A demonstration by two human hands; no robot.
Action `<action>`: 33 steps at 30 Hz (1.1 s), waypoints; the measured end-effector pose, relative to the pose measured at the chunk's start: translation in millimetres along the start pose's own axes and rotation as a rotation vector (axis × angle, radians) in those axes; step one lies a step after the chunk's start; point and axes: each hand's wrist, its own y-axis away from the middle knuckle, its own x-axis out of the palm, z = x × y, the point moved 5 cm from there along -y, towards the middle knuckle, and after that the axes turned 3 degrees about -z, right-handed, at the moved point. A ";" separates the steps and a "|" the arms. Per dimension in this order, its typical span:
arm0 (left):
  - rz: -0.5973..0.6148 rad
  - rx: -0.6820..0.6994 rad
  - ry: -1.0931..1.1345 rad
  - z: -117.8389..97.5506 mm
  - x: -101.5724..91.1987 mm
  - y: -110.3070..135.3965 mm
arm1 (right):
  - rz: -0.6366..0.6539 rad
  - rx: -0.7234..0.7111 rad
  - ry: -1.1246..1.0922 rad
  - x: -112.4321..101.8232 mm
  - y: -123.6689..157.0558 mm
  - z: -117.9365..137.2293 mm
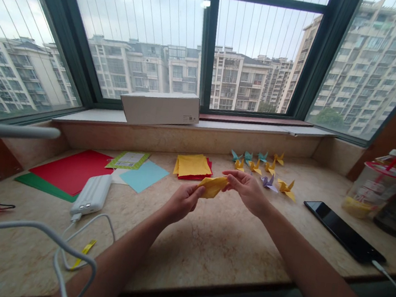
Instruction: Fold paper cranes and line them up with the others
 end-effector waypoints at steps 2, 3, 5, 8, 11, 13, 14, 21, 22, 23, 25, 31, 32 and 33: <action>0.000 -0.001 -0.010 -0.5 -1.4 0.3 | -0.013 -0.047 0.033 -1.1 -0.4 2.8; 0.001 0.000 -0.014 -1.1 -1.8 0.4 | -0.034 -0.075 0.049 -2.0 -0.7 3.8; 0.005 0.004 -0.020 -2.5 -1.7 0.7 | -0.084 -0.122 0.081 -3.9 -1.3 4.0; 0.026 0.003 -0.031 -4.2 -0.4 1.5 | -0.123 -0.156 0.128 -5.5 -0.9 1.2; 0.054 -0.006 -0.054 -5.2 1.3 2.8 | -0.114 -0.196 0.215 -4.8 2.0 0.9; 0.061 -0.020 -0.055 -5.6 1.9 3.7 | -0.135 -0.243 0.305 -4.9 4.6 4.3; 0.061 -0.030 -0.043 -5.7 2.0 3.9 | -0.157 -0.265 0.326 -5.4 5.6 6.8; 0.019 -0.089 0.179 -3.9 -2.5 1.9 | -0.051 -0.167 0.066 -1.0 4.3 12.4; 0.021 -0.096 0.202 -3.1 -3.2 1.6 | -0.015 -0.155 0.036 1.0 4.7 12.2; 0.028 -0.102 0.219 -2.3 -3.7 1.3 | 0.015 -0.153 0.008 2.6 5.5 12.1; 0.050 -0.110 0.243 -0.6 -4.5 1.2 | 0.061 -0.170 -0.031 4.9 7.2 12.5; 0.120 -0.125 0.267 5.0 -8.1 1.1 | 0.111 -0.169 0.058 -0.1 7.9 10.9; 0.127 -0.125 0.256 5.2 -9.0 1.0 | 0.114 -0.164 0.099 -2.2 7.7 10.7; 0.130 -0.122 0.239 5.0 -10.1 0.8 | 0.116 -0.165 0.143 -4.3 7.7 10.8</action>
